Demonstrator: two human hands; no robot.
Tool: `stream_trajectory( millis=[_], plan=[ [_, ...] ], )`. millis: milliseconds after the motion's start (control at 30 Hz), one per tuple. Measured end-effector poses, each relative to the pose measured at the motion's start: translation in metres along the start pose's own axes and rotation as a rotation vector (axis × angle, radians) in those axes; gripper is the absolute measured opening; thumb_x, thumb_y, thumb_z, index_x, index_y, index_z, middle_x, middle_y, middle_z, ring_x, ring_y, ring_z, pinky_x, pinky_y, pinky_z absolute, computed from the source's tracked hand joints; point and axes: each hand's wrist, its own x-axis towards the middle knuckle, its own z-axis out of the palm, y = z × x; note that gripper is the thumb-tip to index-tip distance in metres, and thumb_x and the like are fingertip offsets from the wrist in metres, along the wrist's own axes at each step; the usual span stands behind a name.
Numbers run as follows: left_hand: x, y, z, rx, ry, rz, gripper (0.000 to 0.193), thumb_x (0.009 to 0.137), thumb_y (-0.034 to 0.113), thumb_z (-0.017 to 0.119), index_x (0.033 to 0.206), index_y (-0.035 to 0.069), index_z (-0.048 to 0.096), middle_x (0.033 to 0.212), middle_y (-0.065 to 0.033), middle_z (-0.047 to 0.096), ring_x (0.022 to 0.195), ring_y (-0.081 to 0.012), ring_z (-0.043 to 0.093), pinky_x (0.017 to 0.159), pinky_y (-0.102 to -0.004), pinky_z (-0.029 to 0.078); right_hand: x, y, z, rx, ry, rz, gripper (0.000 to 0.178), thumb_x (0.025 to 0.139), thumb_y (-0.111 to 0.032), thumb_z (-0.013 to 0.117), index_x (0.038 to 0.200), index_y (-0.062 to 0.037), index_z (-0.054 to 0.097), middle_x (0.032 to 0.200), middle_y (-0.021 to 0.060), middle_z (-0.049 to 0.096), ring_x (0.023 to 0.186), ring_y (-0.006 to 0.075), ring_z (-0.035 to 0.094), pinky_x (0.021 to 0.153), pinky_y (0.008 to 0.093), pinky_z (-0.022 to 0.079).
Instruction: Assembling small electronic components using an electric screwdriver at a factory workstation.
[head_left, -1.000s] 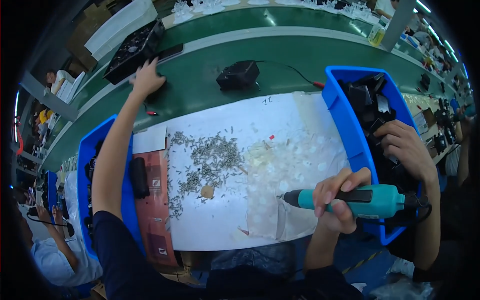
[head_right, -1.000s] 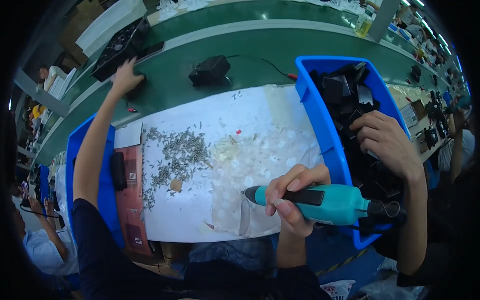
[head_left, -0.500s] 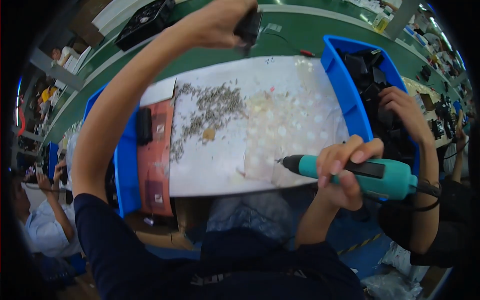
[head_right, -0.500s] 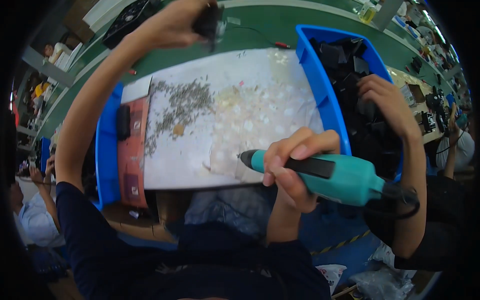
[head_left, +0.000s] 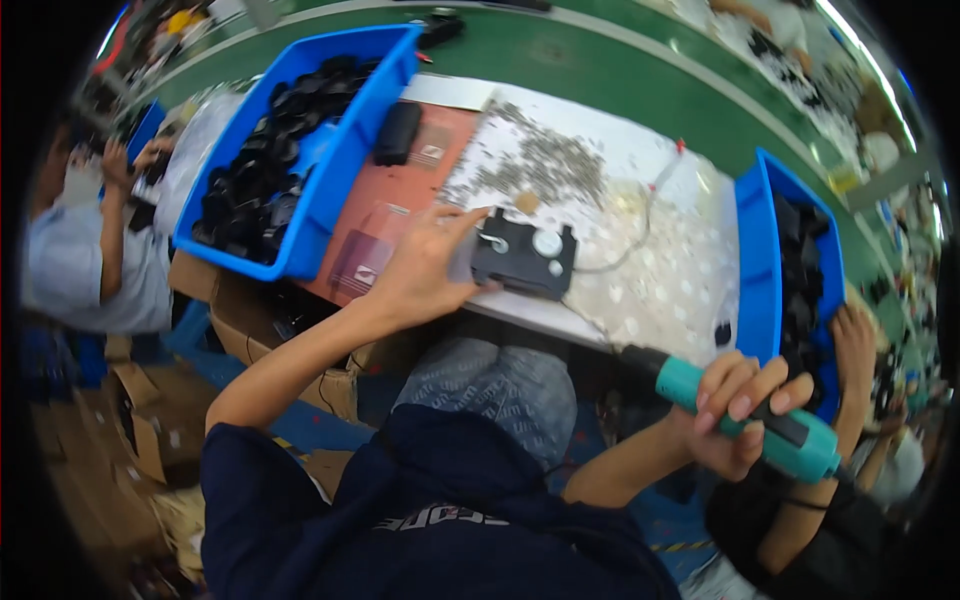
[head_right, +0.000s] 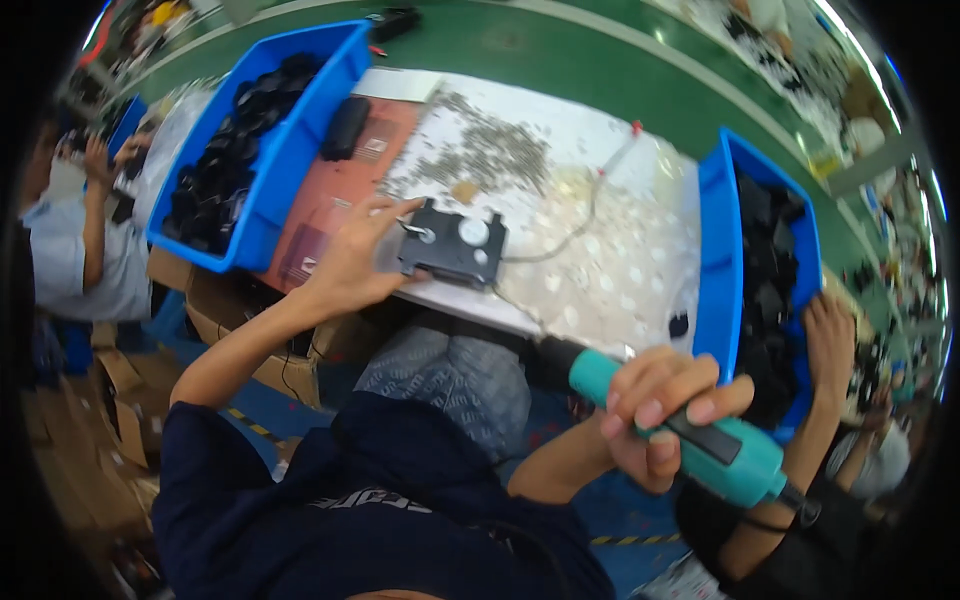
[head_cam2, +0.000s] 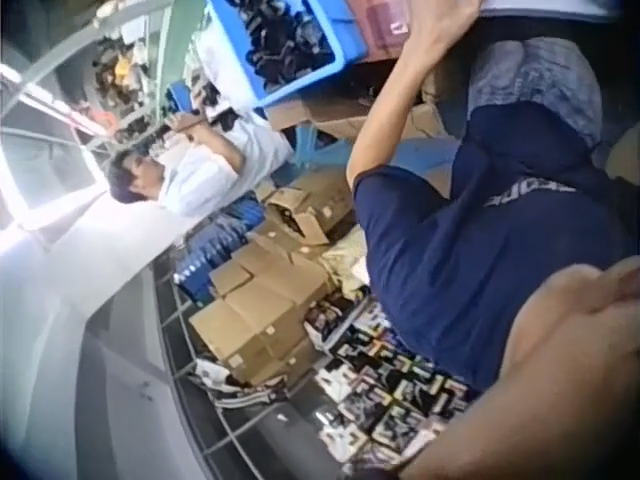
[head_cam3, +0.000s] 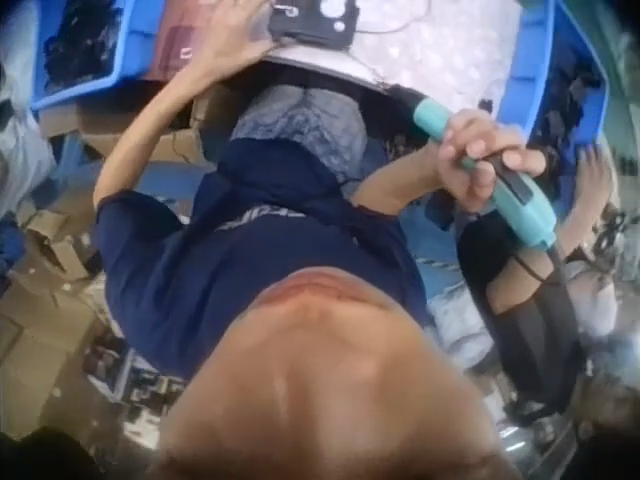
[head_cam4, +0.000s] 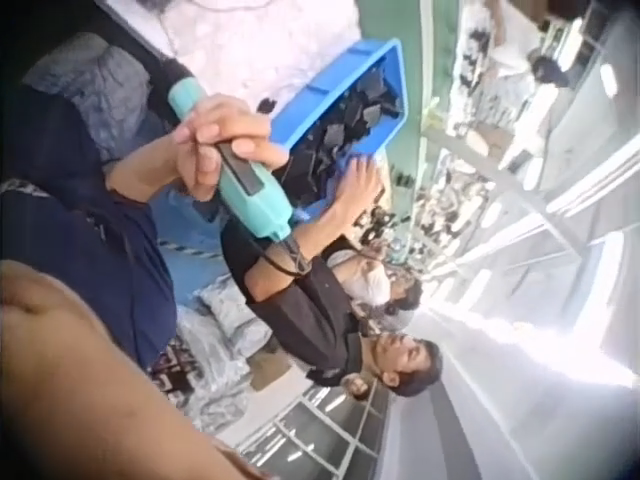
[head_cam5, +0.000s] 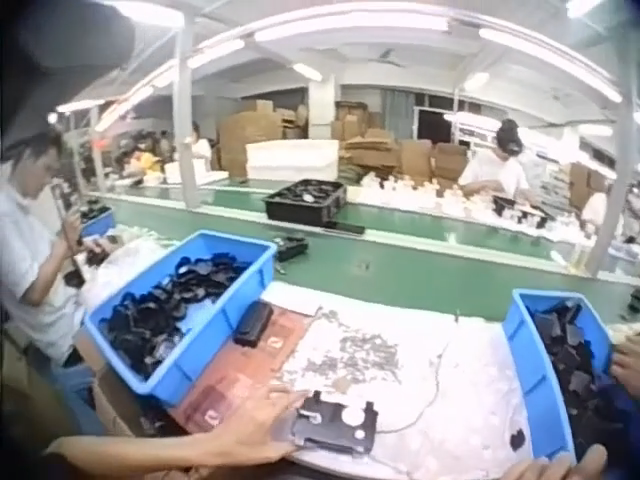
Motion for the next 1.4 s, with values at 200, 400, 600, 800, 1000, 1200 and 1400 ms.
stream_trajectory(
  millis=[200,400,600,800,1000,1200,1400],
  plan=[
    [0.014,-0.024,-0.146,-0.126,-0.182,0.19,0.045,0.075,0.012,0.071,0.118,0.003,0.058,0.102,-0.0156,0.064,0.095,-0.0258,0.061,0.086,-0.0361,0.047,-0.003,0.013,0.011,-0.09,-0.01,0.06,0.029,0.079,-0.005,0.061,0.097,-0.0052,0.039,0.077,0.0081,0.051,0.043,0.0118,0.051,0.044,0.0219,0.043],
    [0.038,-0.15,-0.171,0.194,0.039,-0.333,0.028,0.076,0.012,0.069,0.101,0.001,0.065,0.086,-0.0146,0.067,0.079,-0.023,0.065,0.075,-0.0317,0.05,0.0,0.033,0.037,-0.02,0.089,0.103,0.028,0.077,-0.004,0.06,0.096,-0.003,0.038,0.074,0.0102,0.049,0.04,0.015,0.047,0.039,0.0241,0.04],
    [0.05,-0.192,-0.156,0.259,-0.14,-0.208,0.017,0.067,0.01,0.072,0.082,0.003,0.073,0.079,-0.0159,0.069,0.077,-0.0277,0.066,0.074,-0.0362,0.052,-0.009,0.04,0.048,-0.123,-0.012,0.124,0.028,0.075,-0.001,0.058,0.095,-0.0024,0.038,0.074,0.0123,0.049,0.041,0.0163,0.048,0.042,0.0257,0.043],
    [0.057,-0.181,-0.158,0.405,-0.024,-0.101,0.013,0.071,0.003,0.063,0.081,0.001,0.07,0.077,-0.0198,0.066,0.07,-0.0333,0.065,0.069,-0.0389,0.052,-0.018,0.037,0.042,-0.239,-0.07,0.127,0.03,0.073,0.005,0.056,0.097,-0.0002,0.039,0.075,0.0152,0.051,0.047,0.0182,0.05,0.044,0.0265,0.045],
    [0.046,-0.056,-0.158,0.118,0.267,-0.025,0.009,0.083,0.007,0.058,0.086,-0.001,0.06,0.068,-0.0146,0.061,0.062,-0.0208,0.059,0.06,-0.0302,0.047,-0.016,0.031,0.027,-0.195,-0.094,0.124,0.032,0.075,0.005,0.06,0.1,-0.0013,0.04,0.079,0.0161,0.052,0.05,0.018,0.051,0.045,0.027,0.045],
    [0.073,0.054,-0.047,-0.296,-0.327,0.354,0.012,0.076,0.005,0.064,0.086,-0.002,0.065,0.071,-0.0152,0.064,0.067,-0.0276,0.062,0.064,-0.0346,0.049,-0.026,0.015,0.009,-0.186,-0.027,0.198,0.028,0.077,-0.004,0.06,0.097,-0.0037,0.04,0.078,0.0115,0.051,0.044,0.0139,0.049,0.046,0.0255,0.043],
    [0.073,0.055,-0.009,-0.165,-0.256,0.334,0.01,0.07,0.001,0.063,0.078,-0.001,0.067,0.067,-0.0182,0.063,0.067,-0.0335,0.064,0.066,-0.0401,0.05,-0.048,0.009,0.022,-0.271,-0.048,0.349,0.03,0.073,0.006,0.062,0.096,0.0,0.043,0.076,0.0156,0.054,0.048,0.0166,0.052,0.045,0.0255,0.045]
  ],
)
